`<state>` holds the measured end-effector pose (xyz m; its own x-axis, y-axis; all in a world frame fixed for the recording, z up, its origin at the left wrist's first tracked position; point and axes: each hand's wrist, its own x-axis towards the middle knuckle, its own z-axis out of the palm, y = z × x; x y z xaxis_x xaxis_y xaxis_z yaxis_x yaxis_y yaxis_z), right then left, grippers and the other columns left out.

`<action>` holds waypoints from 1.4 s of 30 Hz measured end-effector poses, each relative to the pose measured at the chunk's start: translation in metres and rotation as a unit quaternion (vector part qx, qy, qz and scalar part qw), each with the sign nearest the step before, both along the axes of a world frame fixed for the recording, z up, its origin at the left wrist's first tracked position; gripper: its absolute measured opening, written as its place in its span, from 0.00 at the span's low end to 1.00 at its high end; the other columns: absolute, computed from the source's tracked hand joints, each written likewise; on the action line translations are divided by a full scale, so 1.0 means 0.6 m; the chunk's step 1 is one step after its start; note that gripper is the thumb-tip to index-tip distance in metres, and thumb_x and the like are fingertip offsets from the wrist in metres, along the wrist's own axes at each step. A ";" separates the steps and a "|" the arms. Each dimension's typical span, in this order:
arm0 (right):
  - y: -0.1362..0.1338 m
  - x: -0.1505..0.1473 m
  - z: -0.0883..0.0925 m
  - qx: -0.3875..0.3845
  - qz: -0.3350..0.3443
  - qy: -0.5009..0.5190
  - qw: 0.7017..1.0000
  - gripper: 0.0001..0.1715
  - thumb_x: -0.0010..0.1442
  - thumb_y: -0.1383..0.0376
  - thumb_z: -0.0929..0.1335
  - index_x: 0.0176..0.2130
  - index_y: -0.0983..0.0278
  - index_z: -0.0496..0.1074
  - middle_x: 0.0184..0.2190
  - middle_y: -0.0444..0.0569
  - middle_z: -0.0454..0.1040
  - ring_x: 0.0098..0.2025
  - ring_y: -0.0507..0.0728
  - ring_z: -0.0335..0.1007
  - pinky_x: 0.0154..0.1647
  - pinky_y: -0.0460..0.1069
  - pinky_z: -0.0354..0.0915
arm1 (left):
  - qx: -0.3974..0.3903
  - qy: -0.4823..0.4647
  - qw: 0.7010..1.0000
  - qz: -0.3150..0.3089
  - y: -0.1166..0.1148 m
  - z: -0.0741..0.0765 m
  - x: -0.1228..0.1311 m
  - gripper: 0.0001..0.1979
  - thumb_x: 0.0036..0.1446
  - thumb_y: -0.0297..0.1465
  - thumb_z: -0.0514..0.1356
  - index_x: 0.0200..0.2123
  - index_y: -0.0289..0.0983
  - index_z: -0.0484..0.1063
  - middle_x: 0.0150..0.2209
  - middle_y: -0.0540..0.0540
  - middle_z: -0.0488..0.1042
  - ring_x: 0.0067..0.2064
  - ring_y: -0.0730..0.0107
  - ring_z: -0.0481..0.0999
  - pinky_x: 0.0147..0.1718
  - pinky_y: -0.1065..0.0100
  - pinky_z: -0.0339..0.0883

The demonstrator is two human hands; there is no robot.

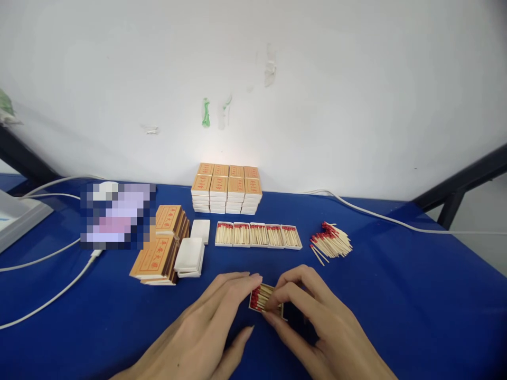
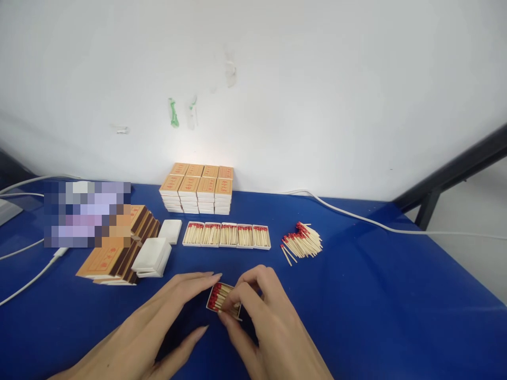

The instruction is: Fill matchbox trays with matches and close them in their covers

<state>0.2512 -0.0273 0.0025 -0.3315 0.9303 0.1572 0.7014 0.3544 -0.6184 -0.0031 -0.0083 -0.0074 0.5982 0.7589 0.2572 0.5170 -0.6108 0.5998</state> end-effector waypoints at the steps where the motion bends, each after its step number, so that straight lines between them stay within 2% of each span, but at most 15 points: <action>1: 0.000 -0.001 -0.002 0.002 0.000 0.004 1.000 0.09 0.78 0.70 0.69 0.46 0.56 0.77 0.49 0.48 0.76 0.48 0.54 0.82 0.50 0.48 0.82 | -0.006 -0.003 1.000 0.000 0.001 0.000 0.000 0.33 0.75 0.23 0.61 0.77 0.49 0.58 0.69 0.43 0.79 0.68 0.61 0.85 0.67 0.63 0.81; 3: -0.001 -0.002 -0.004 0.005 0.001 0.010 1.000 0.08 0.77 0.70 0.70 0.47 0.56 0.77 0.49 0.48 0.77 0.48 0.55 0.83 0.50 0.49 0.83 | -0.008 -0.029 1.000 0.000 0.004 0.000 0.001 0.32 0.75 0.23 0.61 0.76 0.49 0.59 0.67 0.44 0.80 0.64 0.62 0.87 0.64 0.65 0.83; 5: -0.003 0.000 -0.001 -0.002 -0.003 0.007 1.000 0.09 0.76 0.69 0.72 0.51 0.55 0.78 0.51 0.49 0.78 0.48 0.56 0.83 0.48 0.49 0.83 | -0.006 -0.050 0.999 -0.003 0.006 -0.003 0.001 0.32 0.75 0.22 0.60 0.76 0.49 0.60 0.64 0.45 0.81 0.63 0.63 0.88 0.62 0.66 0.84; 8: -0.006 0.008 0.006 -0.026 -0.012 0.004 1.000 0.20 0.72 0.68 0.76 0.59 0.52 0.77 0.56 0.48 0.79 0.46 0.54 0.83 0.46 0.48 0.83 | -0.013 -0.050 0.999 -0.001 0.006 -0.013 0.003 0.31 0.76 0.22 0.59 0.75 0.50 0.61 0.63 0.46 0.81 0.62 0.63 0.88 0.63 0.66 0.83; 11: -0.007 0.021 0.009 -0.049 -0.018 0.026 0.998 0.13 0.73 0.68 0.75 0.54 0.53 0.78 0.53 0.46 0.80 0.42 0.53 0.83 0.43 0.47 0.82 | 0.000 -0.078 0.997 -0.003 0.006 -0.028 0.003 0.30 0.77 0.24 0.58 0.76 0.49 0.62 0.61 0.45 0.81 0.59 0.61 0.89 0.60 0.64 0.85; 14: -0.005 0.031 0.004 -0.066 -0.027 0.041 0.997 0.05 0.75 0.66 0.74 0.47 0.54 0.80 0.50 0.46 0.80 0.38 0.53 0.81 0.40 0.47 0.81 | 0.000 -0.082 0.997 0.002 0.005 -0.035 0.002 0.31 0.77 0.23 0.58 0.77 0.50 0.61 0.62 0.45 0.81 0.60 0.61 0.88 0.62 0.64 0.84; 17: -0.003 0.030 -0.003 -0.075 -0.023 0.042 0.996 0.06 0.78 0.65 0.73 0.45 0.53 0.81 0.50 0.46 0.79 0.40 0.53 0.82 0.41 0.47 0.80 | 0.002 -0.074 0.997 0.002 0.005 -0.031 0.001 0.31 0.77 0.23 0.58 0.77 0.49 0.61 0.63 0.45 0.81 0.61 0.63 0.88 0.63 0.65 0.83; 23: -0.007 0.010 -0.004 -0.033 -0.025 0.045 0.998 0.06 0.78 0.62 0.73 0.45 0.53 0.83 0.49 0.45 0.80 0.44 0.54 0.83 0.45 0.47 0.80 | -0.015 -0.043 0.999 0.011 0.005 -0.015 -0.002 0.30 0.76 0.25 0.62 0.74 0.51 0.62 0.62 0.48 0.81 0.60 0.65 0.89 0.60 0.68 0.84; 25: -0.006 0.018 -0.002 -0.023 -0.053 0.036 0.998 0.06 0.78 0.58 0.73 0.46 0.52 0.83 0.48 0.45 0.81 0.41 0.54 0.82 0.41 0.47 0.79 | -0.017 -0.042 0.999 0.008 0.005 -0.014 -0.003 0.30 0.76 0.24 0.61 0.74 0.51 0.62 0.62 0.49 0.81 0.60 0.65 0.89 0.61 0.68 0.84; 27: -0.001 0.039 -0.003 0.009 -0.132 0.009 0.991 0.11 0.79 0.52 0.73 0.46 0.52 0.83 0.45 0.45 0.82 0.36 0.55 0.80 0.35 0.48 0.77 | -0.016 -0.044 0.999 0.000 0.005 -0.014 -0.003 0.31 0.76 0.23 0.60 0.75 0.51 0.60 0.63 0.48 0.81 0.61 0.65 0.88 0.63 0.67 0.82; 29: 0.012 0.068 -0.008 0.063 -0.229 -0.043 0.970 0.17 0.78 0.46 0.72 0.49 0.53 0.84 0.43 0.47 0.82 0.33 0.57 0.79 0.33 0.52 0.76 | -0.015 -0.044 0.999 -0.002 0.005 -0.012 -0.001 0.31 0.76 0.22 0.61 0.75 0.50 0.60 0.63 0.48 0.81 0.62 0.65 0.87 0.64 0.67 0.82; 31: 0.027 0.096 -0.016 0.094 -0.282 -0.091 0.951 0.26 0.77 0.40 0.69 0.51 0.56 0.83 0.44 0.51 0.81 0.35 0.61 0.80 0.34 0.57 0.76 | -0.020 -0.040 0.999 -0.001 0.005 -0.010 0.001 0.31 0.76 0.22 0.62 0.75 0.51 0.61 0.63 0.49 0.81 0.62 0.66 0.87 0.64 0.69 0.82; 34: 0.046 0.120 -0.028 0.074 -0.293 -0.130 0.944 0.31 0.77 0.38 0.65 0.48 0.57 0.84 0.45 0.54 0.80 0.37 0.65 0.82 0.38 0.61 0.75 | -0.025 -0.029 0.999 0.002 0.003 -0.007 0.001 0.31 0.77 0.22 0.61 0.75 0.51 0.60 0.63 0.49 0.81 0.62 0.68 0.87 0.64 0.70 0.81; 39: 0.058 0.124 -0.031 0.063 -0.292 -0.142 0.944 0.30 0.77 0.40 0.65 0.48 0.57 0.85 0.46 0.55 0.81 0.38 0.66 0.81 0.40 0.62 0.73 | -0.005 -0.020 1.000 0.010 0.003 -0.007 -0.007 0.30 0.77 0.26 0.61 0.76 0.47 0.59 0.67 0.44 0.81 0.64 0.62 0.87 0.64 0.66 0.83; 42: 0.064 0.124 -0.031 0.069 -0.293 -0.145 0.943 0.31 0.77 0.40 0.63 0.45 0.57 0.85 0.43 0.54 0.82 0.40 0.67 0.82 0.40 0.62 0.72 | -0.004 -0.026 1.000 0.003 0.004 -0.009 -0.008 0.30 0.77 0.25 0.62 0.76 0.49 0.60 0.66 0.45 0.81 0.64 0.63 0.87 0.64 0.66 0.83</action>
<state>0.3257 0.0108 -0.0164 0.1857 0.9445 0.2711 0.9339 -0.0838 -0.3476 -0.0077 -0.0060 -0.0126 0.5791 0.7648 0.2822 0.4883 -0.6026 0.6312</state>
